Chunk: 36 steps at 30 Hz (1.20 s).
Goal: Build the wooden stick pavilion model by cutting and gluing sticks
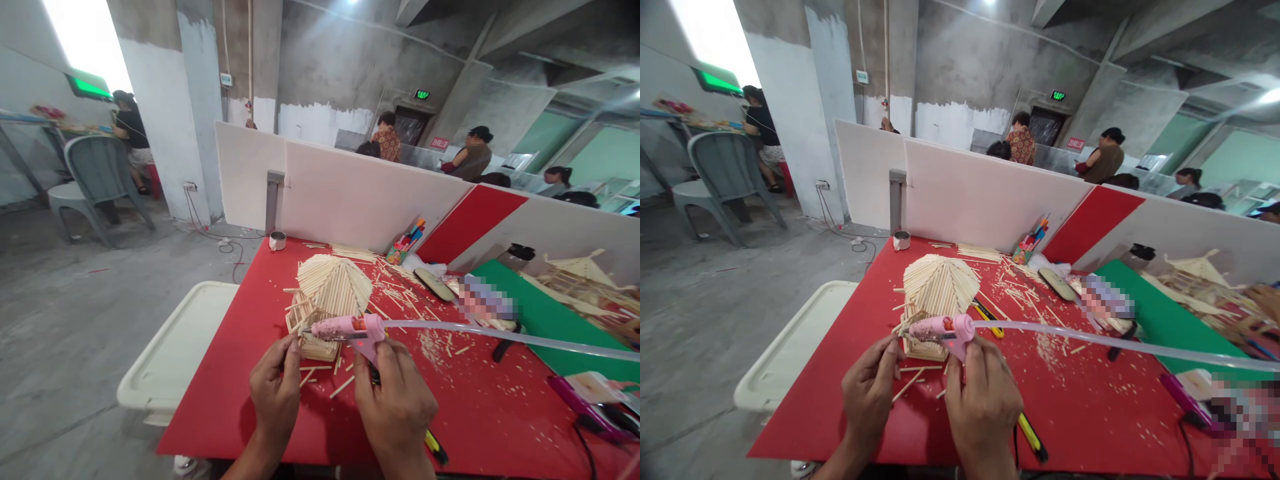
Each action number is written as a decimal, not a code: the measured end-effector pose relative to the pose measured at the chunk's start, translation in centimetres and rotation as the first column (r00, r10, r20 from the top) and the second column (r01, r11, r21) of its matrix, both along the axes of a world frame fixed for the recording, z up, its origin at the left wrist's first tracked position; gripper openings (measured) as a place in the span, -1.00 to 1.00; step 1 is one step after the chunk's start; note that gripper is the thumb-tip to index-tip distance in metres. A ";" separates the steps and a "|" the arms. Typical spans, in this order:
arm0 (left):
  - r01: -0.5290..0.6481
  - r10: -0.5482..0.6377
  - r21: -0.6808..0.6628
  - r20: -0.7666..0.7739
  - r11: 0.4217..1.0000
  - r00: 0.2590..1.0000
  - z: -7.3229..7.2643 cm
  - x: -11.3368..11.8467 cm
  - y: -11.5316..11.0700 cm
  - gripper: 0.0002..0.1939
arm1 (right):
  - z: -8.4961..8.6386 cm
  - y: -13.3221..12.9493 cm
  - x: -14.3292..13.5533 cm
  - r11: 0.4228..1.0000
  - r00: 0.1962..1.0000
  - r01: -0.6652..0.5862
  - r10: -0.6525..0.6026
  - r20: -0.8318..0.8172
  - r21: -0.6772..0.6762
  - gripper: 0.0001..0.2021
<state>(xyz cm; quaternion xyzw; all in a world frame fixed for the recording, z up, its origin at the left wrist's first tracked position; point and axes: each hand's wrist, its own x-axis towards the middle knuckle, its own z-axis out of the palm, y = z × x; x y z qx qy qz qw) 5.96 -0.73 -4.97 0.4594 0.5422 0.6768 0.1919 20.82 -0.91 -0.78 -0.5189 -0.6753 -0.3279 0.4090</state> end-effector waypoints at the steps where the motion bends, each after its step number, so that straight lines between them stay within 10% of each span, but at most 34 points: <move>1: -0.001 0.001 0.001 0.002 1.000 1.000 0.0 0.0 0.0 -0.81 | 0.0 0.0 0.0 1.000 1.000 0.002 -0.002 0.000 0.000 -0.83; 36: 0.043 -0.010 -0.112 0.278 0.993 0.960 0.8 0.3 0.1 -0.74 | -0.1 0.1 -0.2 1.000 1.000 0.004 -0.004 -0.017 -0.004 -0.80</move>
